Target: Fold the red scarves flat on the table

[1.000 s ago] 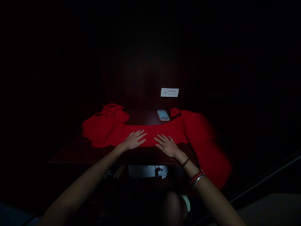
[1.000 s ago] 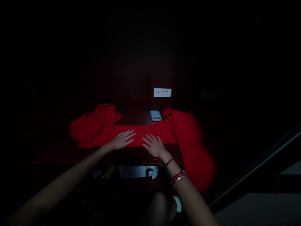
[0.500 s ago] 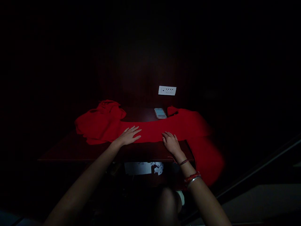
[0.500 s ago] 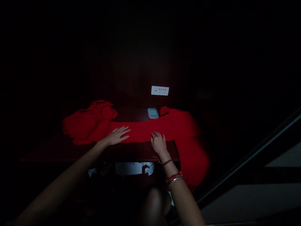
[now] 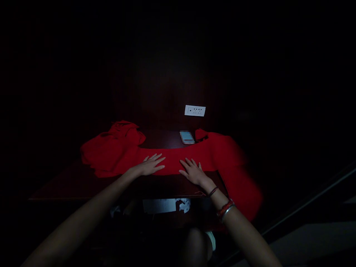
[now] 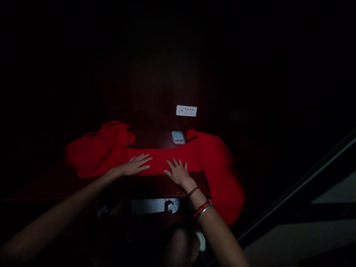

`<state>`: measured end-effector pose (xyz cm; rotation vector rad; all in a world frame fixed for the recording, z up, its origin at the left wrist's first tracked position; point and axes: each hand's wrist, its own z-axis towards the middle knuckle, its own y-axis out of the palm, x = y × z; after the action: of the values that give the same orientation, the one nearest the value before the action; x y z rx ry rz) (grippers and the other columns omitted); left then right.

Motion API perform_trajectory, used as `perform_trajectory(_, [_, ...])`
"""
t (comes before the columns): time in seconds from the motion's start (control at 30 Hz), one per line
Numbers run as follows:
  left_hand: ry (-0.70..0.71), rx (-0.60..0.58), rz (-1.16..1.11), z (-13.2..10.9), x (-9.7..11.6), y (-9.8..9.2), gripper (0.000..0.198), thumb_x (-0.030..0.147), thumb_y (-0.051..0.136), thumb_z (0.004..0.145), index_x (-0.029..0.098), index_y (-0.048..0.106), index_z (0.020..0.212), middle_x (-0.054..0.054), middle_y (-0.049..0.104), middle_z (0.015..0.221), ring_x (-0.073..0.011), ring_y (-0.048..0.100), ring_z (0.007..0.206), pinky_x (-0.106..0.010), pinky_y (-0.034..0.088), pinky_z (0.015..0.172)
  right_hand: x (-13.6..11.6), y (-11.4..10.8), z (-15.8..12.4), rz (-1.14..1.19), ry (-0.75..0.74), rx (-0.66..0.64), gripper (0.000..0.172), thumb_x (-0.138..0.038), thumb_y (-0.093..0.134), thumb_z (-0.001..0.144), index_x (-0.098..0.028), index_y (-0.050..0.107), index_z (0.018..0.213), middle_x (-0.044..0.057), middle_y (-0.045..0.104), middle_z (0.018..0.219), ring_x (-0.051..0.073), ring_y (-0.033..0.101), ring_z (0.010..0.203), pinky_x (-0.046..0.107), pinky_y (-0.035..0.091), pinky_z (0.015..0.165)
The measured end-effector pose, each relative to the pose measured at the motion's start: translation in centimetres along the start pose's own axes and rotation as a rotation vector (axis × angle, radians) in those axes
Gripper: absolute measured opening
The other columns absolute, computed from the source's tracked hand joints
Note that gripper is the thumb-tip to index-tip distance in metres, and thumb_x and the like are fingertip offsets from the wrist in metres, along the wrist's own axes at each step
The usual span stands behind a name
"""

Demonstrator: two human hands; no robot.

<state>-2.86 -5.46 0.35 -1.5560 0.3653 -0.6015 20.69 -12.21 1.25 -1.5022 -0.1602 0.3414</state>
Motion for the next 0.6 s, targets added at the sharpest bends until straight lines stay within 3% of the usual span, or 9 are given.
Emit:
perform_trajectory(0.1, [0.01,0.078,0.005,1.7,-1.1,-1.8,0.05,0.045,0.026,0.083,0.019,0.035,0.125,-0.009,0.026,0.134,-0.0215,0.024,0.121,-0.037,0.024,0.095,-1.1,-0.7,0.2,-0.031,-0.238,0.136,0.056,-0.048,0.036,0.08,-0.024,0.023,0.13,0.01,0.03,0.132,0.024,0.024,0.12,0.045,0.026,0.093])
perform_trajectory(0.17, [-0.012,0.115,0.034,3.1,-2.2,-2.9,0.046,0.039,0.029,0.082,0.017,0.04,0.121,-0.009,0.035,0.13,-0.0198,0.031,0.118,-0.033,0.026,0.094,-2.3,-1.0,0.5,-0.076,-0.404,0.17,0.047,-0.04,0.039,0.082,-0.022,0.034,0.125,0.009,0.043,0.123,0.019,0.035,0.113,0.036,0.029,0.092])
perform_trajectory(0.23, [-0.065,0.08,0.048,4.2,-3.3,-3.8,0.043,0.036,0.035,0.079,0.015,0.046,0.115,-0.01,0.045,0.122,-0.0201,0.039,0.111,-0.031,0.03,0.091,-3.3,-1.2,0.9,-0.154,-0.487,0.163,0.033,-0.03,0.039,0.084,-0.019,0.046,0.114,0.008,0.054,0.107,0.017,0.047,0.1,0.03,0.034,0.086])
perform_trajectory(0.33, [-0.123,0.002,0.032,5.1,-4.8,-4.3,0.037,0.035,0.042,0.075,0.014,0.054,0.103,-0.009,0.056,0.107,-0.0195,0.05,0.096,-0.026,0.037,0.08,-4.2,-1.3,1.5,-0.282,-0.536,0.141,0.022,-0.019,0.038,0.084,-0.017,0.054,0.098,0.007,0.06,0.089,0.016,0.053,0.083,0.027,0.038,0.073])
perform_trajectory(0.47, [-0.148,-0.03,-0.002,5.7,-5.7,-4.4,0.033,0.037,0.042,0.075,0.014,0.056,0.094,-0.006,0.061,0.093,-0.0156,0.055,0.079,-0.022,0.041,0.066,-4.1,-1.1,1.5,-0.328,-0.547,0.173,0.022,-0.019,0.039,0.083,-0.016,0.052,0.1,0.007,0.06,0.085,0.016,0.054,0.076,0.026,0.037,0.065])
perform_trajectory(0.6, [-0.151,0.003,-0.004,5.8,-5.0,-4.3,0.034,0.037,0.044,0.075,0.014,0.054,0.097,-0.007,0.057,0.097,-0.0176,0.052,0.085,-0.025,0.04,0.072,-3.9,-0.8,1.2,-0.294,-0.568,0.218,0.021,-0.026,0.04,0.084,-0.017,0.053,0.098,0.006,0.059,0.089,0.015,0.053,0.079,0.026,0.036,0.068])
